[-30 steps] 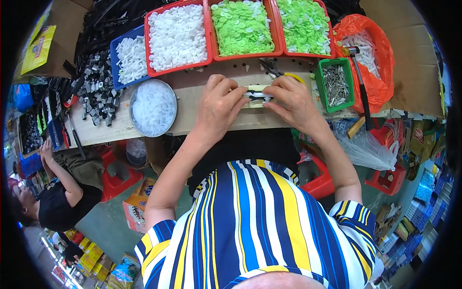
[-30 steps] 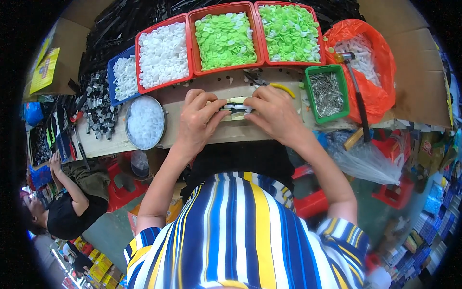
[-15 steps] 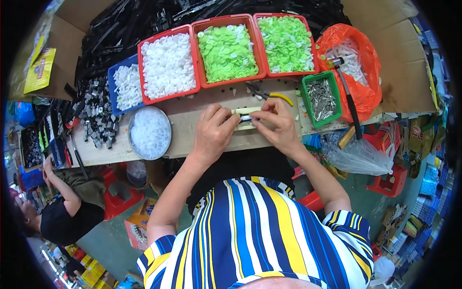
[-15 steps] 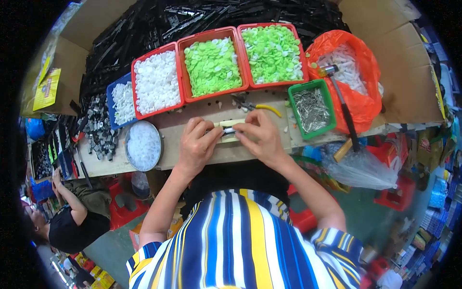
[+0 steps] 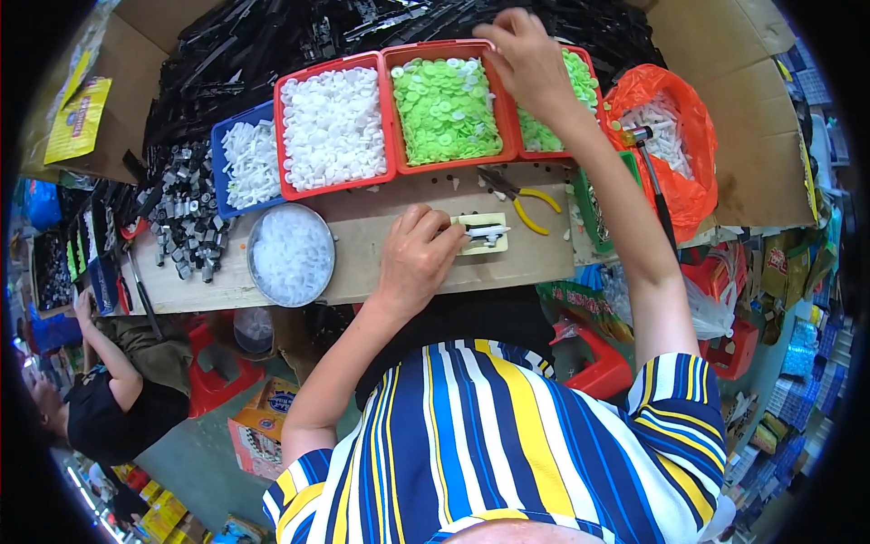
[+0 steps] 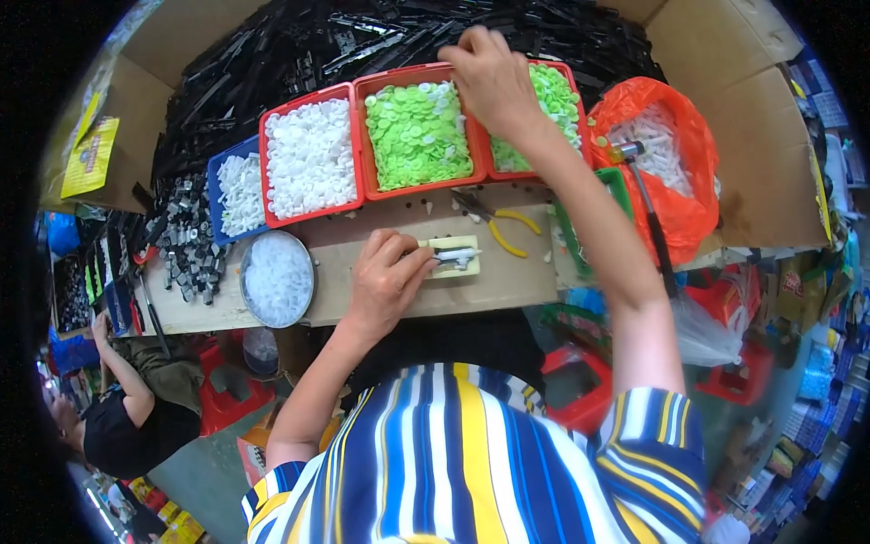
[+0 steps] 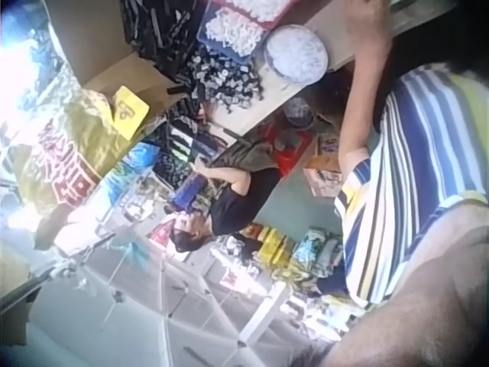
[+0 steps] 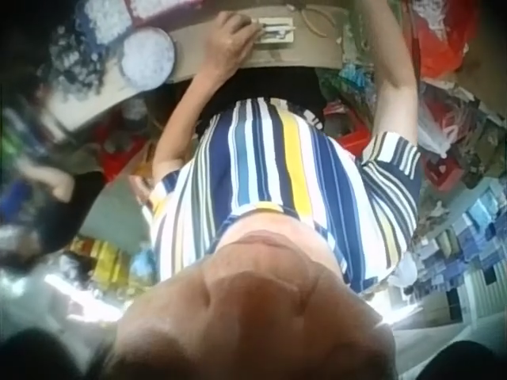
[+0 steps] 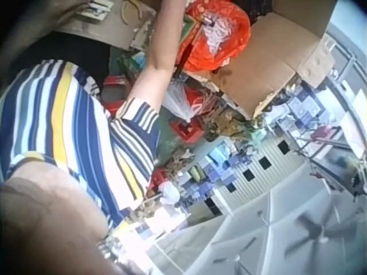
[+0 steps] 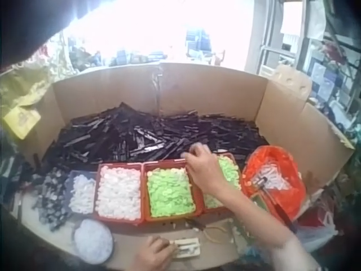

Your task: The worker is assembling small plastic components, such as colorful clips and black casings, at a factory workstation using their hands and pliers.

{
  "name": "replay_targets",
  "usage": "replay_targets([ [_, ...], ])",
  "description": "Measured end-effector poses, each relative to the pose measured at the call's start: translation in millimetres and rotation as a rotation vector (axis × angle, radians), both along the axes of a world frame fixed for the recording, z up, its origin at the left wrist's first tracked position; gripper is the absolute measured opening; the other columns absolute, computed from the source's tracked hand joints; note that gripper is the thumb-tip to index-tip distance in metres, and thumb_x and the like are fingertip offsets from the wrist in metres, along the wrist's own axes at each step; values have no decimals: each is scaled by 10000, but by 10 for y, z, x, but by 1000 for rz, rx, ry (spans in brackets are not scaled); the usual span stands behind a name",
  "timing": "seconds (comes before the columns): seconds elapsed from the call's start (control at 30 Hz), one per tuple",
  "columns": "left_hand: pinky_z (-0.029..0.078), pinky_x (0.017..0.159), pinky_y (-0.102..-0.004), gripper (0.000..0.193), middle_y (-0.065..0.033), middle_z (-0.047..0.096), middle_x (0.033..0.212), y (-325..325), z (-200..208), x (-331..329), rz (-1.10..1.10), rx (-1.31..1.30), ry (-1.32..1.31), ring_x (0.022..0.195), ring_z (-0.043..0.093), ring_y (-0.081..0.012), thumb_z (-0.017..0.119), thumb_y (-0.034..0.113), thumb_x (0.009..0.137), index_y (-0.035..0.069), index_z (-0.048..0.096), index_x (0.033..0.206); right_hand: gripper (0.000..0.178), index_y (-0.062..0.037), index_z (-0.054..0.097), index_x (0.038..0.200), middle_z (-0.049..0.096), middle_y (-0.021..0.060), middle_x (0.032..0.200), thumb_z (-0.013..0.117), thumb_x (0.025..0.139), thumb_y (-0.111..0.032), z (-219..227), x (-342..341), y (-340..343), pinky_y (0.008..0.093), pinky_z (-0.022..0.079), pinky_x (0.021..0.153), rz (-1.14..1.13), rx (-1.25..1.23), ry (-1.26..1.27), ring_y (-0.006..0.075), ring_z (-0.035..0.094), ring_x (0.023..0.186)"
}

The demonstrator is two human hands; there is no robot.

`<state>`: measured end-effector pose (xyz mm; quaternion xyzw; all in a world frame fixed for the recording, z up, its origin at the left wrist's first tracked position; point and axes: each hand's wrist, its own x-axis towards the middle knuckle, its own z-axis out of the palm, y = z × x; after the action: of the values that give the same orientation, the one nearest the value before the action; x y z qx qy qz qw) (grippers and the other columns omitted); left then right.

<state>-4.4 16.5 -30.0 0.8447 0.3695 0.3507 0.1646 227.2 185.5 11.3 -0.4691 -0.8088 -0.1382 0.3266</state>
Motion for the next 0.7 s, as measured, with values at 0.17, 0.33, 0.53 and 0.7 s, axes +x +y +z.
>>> replay_targets([
  [0.17, 484, 746, -397, 179, -90, 602, 865, -9, 40, 7, -5, -41, -31, 878, 569, -285, 759, 60, 755, 28, 687, 915, 103, -139, 733, 835, 603, 48, 924, 647, 810, -189, 64, 19, 490, 432, 446, 796, -183, -149, -267, 247, 562, 1018],
  [0.33, 488, 772, -389, 189, -101, 637, 917, 14, 87, -84, 42, -70, -109, 918, 583, -292, 757, 36, 755, 20, 698, 934, 50, -137, 697, 780, 595, 36, 905, 662, 799, -169, 434, 193, 231, 435, 445, 764, -119, -200, -245, 247, 565, 988],
  [0.53, 498, 832, -310, 403, -107, 677, 1090, 144, 285, -119, 207, -204, -283, 998, 628, -215, 739, 27, 821, 26, 656, 1215, 144, -12, 725, 937, 705, 82, 893, 706, 861, -134, 516, 508, -517, 311, 511, 781, 173, -583, 274, 178, 664, 856],
  [0.7, 509, 790, -240, 372, -90, 676, 1044, 137, 358, 19, 122, -681, -850, 899, 630, -112, 720, 81, 893, -28, 622, 1235, 167, 26, 684, 977, 679, 25, 880, 710, 861, -91, 430, 229, -1234, 269, 506, 821, 239, -1232, 653, 104, 621, 848],
])
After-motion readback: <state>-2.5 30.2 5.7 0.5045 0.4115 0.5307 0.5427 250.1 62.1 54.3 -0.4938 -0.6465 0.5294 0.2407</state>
